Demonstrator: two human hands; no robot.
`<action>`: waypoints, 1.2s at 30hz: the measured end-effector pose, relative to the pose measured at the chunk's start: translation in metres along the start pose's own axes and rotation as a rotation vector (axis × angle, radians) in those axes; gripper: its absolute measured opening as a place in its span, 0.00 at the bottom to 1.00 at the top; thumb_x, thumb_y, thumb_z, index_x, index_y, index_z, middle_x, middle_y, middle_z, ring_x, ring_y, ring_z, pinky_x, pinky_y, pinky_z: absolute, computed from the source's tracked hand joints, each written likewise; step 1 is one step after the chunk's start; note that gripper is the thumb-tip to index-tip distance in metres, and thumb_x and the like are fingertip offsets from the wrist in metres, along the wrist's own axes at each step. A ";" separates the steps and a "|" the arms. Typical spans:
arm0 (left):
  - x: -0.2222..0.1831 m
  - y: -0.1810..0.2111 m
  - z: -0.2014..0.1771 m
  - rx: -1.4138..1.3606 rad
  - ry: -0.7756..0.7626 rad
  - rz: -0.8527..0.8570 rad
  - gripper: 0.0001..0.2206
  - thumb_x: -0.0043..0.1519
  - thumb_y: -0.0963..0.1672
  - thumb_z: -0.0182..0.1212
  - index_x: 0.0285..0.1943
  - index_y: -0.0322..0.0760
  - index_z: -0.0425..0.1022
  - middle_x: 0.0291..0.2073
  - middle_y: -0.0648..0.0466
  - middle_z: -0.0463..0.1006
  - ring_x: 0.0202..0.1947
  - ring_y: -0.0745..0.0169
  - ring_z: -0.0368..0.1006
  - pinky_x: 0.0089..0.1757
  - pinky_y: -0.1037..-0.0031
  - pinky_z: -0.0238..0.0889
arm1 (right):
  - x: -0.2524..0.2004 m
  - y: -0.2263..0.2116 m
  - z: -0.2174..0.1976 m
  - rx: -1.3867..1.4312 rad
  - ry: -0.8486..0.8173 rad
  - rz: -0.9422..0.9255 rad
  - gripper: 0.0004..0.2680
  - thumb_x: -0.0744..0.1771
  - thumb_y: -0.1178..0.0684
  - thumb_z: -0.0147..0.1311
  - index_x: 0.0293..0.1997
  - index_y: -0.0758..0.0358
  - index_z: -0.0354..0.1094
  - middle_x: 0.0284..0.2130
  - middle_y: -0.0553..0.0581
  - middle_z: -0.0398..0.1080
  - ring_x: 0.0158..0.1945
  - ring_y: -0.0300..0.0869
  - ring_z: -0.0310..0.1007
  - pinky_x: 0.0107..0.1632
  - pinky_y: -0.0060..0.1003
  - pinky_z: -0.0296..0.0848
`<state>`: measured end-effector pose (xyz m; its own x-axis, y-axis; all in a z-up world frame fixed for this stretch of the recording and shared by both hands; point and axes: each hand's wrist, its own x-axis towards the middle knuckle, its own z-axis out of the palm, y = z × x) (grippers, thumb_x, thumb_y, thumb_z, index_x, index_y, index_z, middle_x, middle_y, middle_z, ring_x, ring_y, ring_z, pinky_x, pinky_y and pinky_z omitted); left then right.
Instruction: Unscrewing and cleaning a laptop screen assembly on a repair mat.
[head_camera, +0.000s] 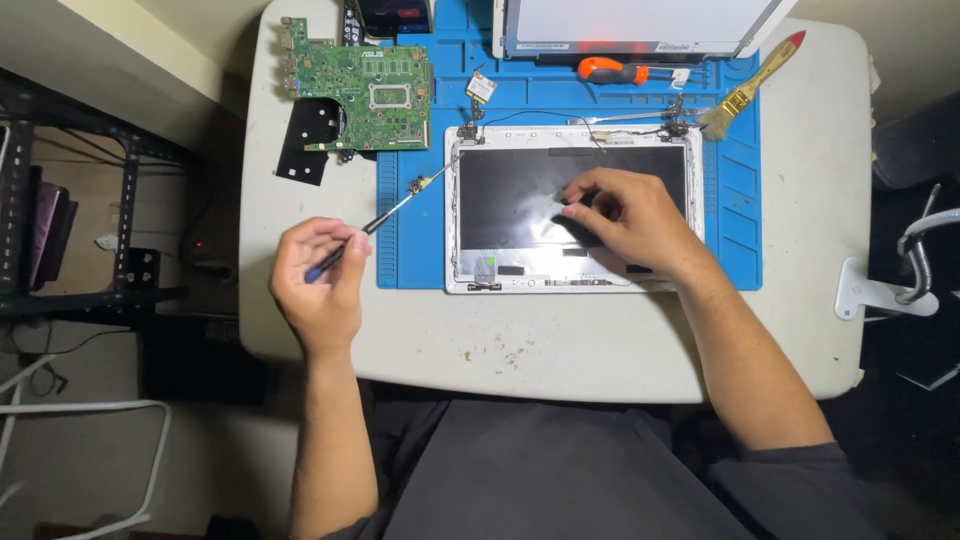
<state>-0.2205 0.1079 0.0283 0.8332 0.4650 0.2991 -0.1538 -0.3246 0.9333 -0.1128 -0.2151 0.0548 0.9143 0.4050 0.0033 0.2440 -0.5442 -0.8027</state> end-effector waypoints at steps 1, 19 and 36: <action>0.007 0.002 0.002 -0.100 0.018 0.028 0.07 0.64 0.38 0.68 0.47 0.29 0.74 0.34 0.45 0.80 0.32 0.60 0.80 0.40 0.72 0.74 | -0.001 0.001 0.002 -0.051 -0.014 -0.074 0.05 0.66 0.59 0.63 0.45 0.65 0.76 0.33 0.64 0.77 0.32 0.52 0.79 0.36 0.41 0.75; 0.122 0.044 0.121 0.022 -0.412 0.550 0.06 0.74 0.42 0.39 0.48 0.36 0.60 0.28 0.56 0.74 0.25 0.60 0.73 0.32 0.70 0.65 | -0.002 0.035 0.027 -0.310 -0.060 -0.254 0.13 0.69 0.41 0.52 0.56 0.54 0.69 0.50 0.54 0.67 0.46 0.48 0.64 0.52 0.45 0.62; 0.123 0.025 0.126 0.020 -0.406 0.531 0.04 0.73 0.40 0.39 0.46 0.34 0.60 0.27 0.54 0.71 0.23 0.62 0.68 0.30 0.71 0.62 | -0.001 0.036 0.027 -0.315 -0.070 -0.239 0.14 0.70 0.41 0.52 0.57 0.53 0.68 0.50 0.54 0.67 0.46 0.48 0.64 0.50 0.45 0.62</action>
<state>-0.0548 0.0532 0.0633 0.7811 -0.1077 0.6150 -0.5919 -0.4413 0.6745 -0.1141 -0.2151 0.0099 0.7983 0.5904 0.1187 0.5441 -0.6226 -0.5625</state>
